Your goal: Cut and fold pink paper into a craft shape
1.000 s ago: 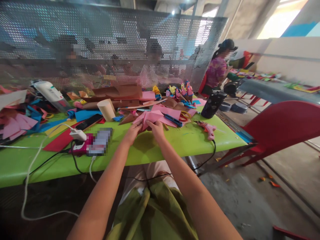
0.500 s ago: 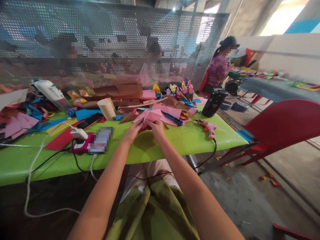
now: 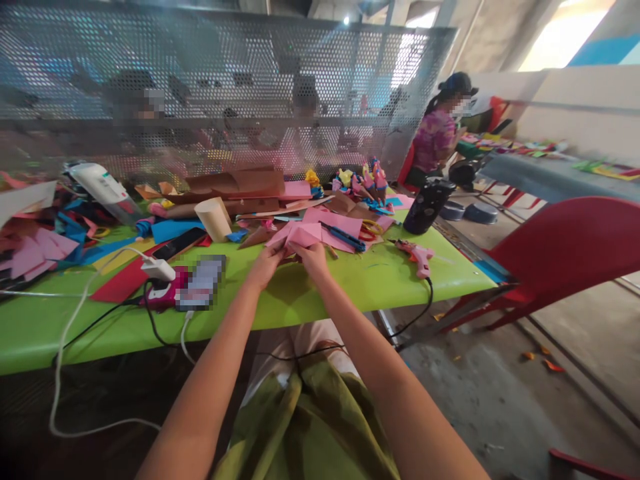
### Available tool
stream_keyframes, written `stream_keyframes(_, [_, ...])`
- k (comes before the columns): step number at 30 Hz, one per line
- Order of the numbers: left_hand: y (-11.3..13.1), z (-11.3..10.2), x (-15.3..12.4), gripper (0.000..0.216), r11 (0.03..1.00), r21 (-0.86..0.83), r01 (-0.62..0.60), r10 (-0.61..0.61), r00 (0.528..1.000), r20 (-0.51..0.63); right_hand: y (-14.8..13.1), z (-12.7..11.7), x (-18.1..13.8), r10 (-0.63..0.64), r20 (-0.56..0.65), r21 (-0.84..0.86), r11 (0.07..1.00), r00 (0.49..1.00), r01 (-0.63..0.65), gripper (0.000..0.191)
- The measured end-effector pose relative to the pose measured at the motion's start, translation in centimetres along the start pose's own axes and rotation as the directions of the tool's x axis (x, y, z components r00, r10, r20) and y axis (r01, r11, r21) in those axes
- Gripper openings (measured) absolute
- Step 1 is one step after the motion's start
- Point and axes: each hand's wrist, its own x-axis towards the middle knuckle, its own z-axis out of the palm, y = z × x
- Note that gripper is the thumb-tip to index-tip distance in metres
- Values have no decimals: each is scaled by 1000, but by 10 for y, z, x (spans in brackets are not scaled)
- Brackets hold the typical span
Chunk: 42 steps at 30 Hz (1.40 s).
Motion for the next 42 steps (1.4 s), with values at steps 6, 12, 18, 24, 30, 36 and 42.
stream_keyframes(6, [-3, -1, 3, 44, 993, 122, -11, 20, 997, -72, 1, -7, 7, -2, -149, 111, 994, 989, 18, 32])
stream_keyframes(12, [-2, -1, 2, 41, 986, 152, -63, 71, 996, -51, 5, -7, 13, 58, -118, 287, 958, 991, -22, 33])
stream_keyframes(18, [0, -2, 2, 41, 961, 261, -95, 109, 993, -41, 7, -6, 17, 81, -81, 424, 905, 993, -39, 23])
stream_keyframes(24, [-4, -5, 4, 36, 945, 305, -115, 144, 987, -73, 8, -9, 21, 86, -46, 510, 859, 995, -51, 11])
stream_keyframes(30, [-6, -4, 6, 36, 941, 308, -141, 174, 981, -81, 12, -14, 28, 90, -30, 545, 836, 995, -59, 10])
stream_keyframes(36, [-4, -4, 6, 35, 944, 304, -125, 170, 978, -125, 14, -15, 30, 61, -21, 553, 833, 998, -39, 7])
stream_keyframes(42, [1, -3, 3, 32, 976, 190, -107, 141, 975, -174, 5, -14, 25, 1, -3, 530, 848, 1000, 1, 13])
